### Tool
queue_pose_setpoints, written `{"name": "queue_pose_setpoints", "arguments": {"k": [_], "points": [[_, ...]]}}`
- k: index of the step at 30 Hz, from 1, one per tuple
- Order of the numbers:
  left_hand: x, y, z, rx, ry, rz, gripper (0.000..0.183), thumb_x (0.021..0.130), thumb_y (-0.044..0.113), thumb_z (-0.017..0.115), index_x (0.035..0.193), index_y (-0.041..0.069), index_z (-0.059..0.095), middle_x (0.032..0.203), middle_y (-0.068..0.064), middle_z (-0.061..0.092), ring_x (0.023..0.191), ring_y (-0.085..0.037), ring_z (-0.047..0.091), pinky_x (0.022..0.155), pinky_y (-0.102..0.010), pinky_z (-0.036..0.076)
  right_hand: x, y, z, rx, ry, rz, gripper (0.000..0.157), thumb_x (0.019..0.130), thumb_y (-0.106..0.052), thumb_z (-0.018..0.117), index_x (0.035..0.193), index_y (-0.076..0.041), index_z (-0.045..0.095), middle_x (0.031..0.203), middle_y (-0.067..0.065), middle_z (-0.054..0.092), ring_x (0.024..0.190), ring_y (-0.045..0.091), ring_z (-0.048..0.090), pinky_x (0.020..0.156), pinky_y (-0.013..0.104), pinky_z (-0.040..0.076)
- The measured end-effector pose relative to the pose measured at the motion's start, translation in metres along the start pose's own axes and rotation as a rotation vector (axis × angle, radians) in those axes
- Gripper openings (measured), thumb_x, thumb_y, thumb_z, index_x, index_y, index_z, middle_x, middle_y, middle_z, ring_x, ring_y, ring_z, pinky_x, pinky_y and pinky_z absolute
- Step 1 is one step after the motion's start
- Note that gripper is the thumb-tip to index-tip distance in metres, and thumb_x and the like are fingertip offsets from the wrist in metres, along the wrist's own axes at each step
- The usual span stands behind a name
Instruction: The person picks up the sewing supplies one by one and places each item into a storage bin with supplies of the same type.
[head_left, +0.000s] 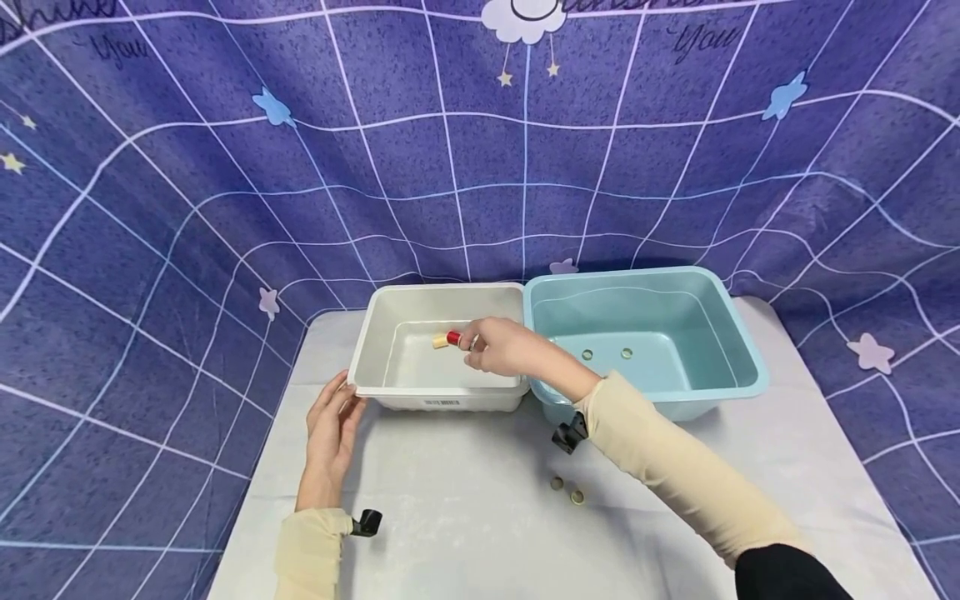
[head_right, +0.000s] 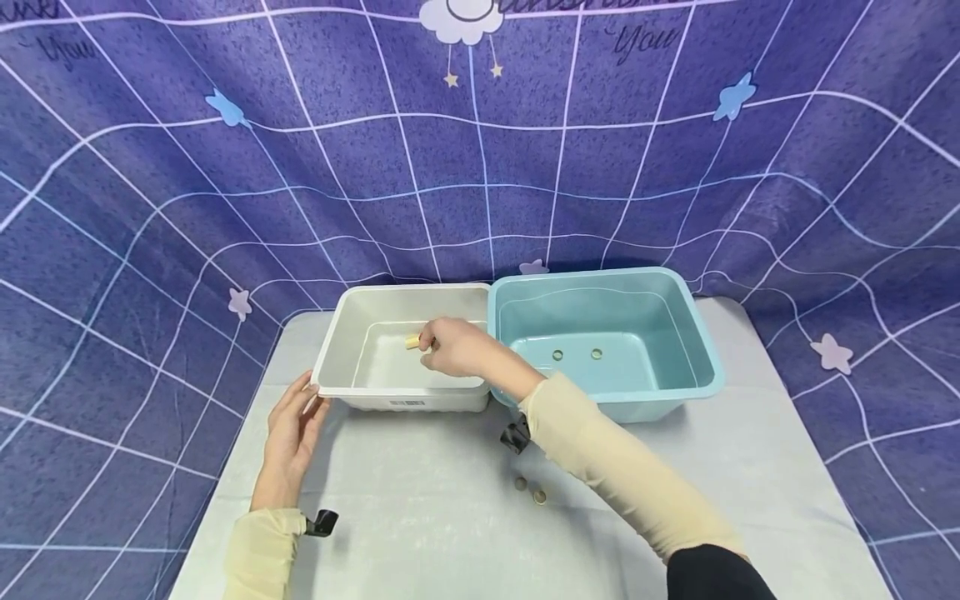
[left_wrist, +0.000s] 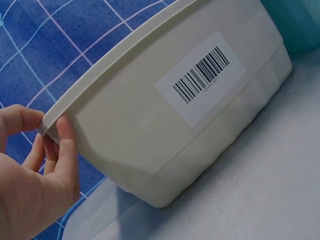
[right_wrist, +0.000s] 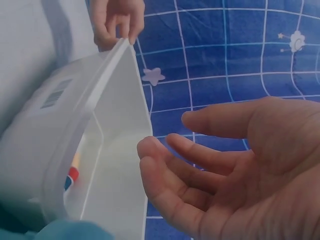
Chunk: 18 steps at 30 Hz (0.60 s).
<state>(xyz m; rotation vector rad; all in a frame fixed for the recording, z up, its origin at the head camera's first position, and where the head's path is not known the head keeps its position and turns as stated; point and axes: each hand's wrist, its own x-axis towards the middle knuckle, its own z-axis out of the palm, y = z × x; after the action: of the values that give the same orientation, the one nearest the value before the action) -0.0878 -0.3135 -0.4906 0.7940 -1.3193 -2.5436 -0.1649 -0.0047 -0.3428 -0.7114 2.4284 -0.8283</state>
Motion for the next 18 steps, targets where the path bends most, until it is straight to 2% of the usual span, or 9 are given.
{"name": "queue_pose_setpoints", "arguments": {"k": [4, 12, 18], "points": [[0.000, 0.000, 0.000, -0.016, 0.005, -0.005, 0.025, 0.102, -0.001, 0.060, 0.118, 0.014, 0.073, 0.107, -0.002, 0.066, 0.093, -0.010, 0.066, 0.086, -0.017, 0.063, -0.013, 0.008, 0.002, 0.004, 0.004, -0.018, 0.025, 0.101, -0.018, 0.067, 0.124, -0.009, 0.069, 0.112, 0.007, 0.075, 0.097, 0.017, 0.066, 0.083, 0.027, 0.055], [-0.002, 0.000, 0.001, -0.030, 0.017, -0.010, 0.026, 0.102, -0.003, 0.059, 0.117, 0.014, 0.073, 0.113, -0.003, 0.064, 0.097, -0.010, 0.066, 0.091, -0.017, 0.063, -0.040, 0.024, 0.011, 0.018, 0.033, -0.049, 0.023, 0.098, -0.015, 0.067, 0.121, -0.012, 0.069, 0.110, 0.005, 0.075, 0.088, 0.013, 0.065, 0.077, 0.026, 0.054], [-0.003, 0.000, 0.003, -0.037, 0.000, -0.018, 0.026, 0.103, -0.002, 0.060, 0.122, 0.012, 0.070, 0.115, -0.005, 0.061, 0.099, -0.011, 0.064, 0.091, -0.017, 0.062, -0.055, 0.042, 0.016, 0.057, 0.021, -0.099, 0.025, 0.095, -0.010, 0.066, 0.120, -0.012, 0.070, 0.107, 0.002, 0.075, 0.091, 0.014, 0.065, 0.080, 0.026, 0.055]]}}
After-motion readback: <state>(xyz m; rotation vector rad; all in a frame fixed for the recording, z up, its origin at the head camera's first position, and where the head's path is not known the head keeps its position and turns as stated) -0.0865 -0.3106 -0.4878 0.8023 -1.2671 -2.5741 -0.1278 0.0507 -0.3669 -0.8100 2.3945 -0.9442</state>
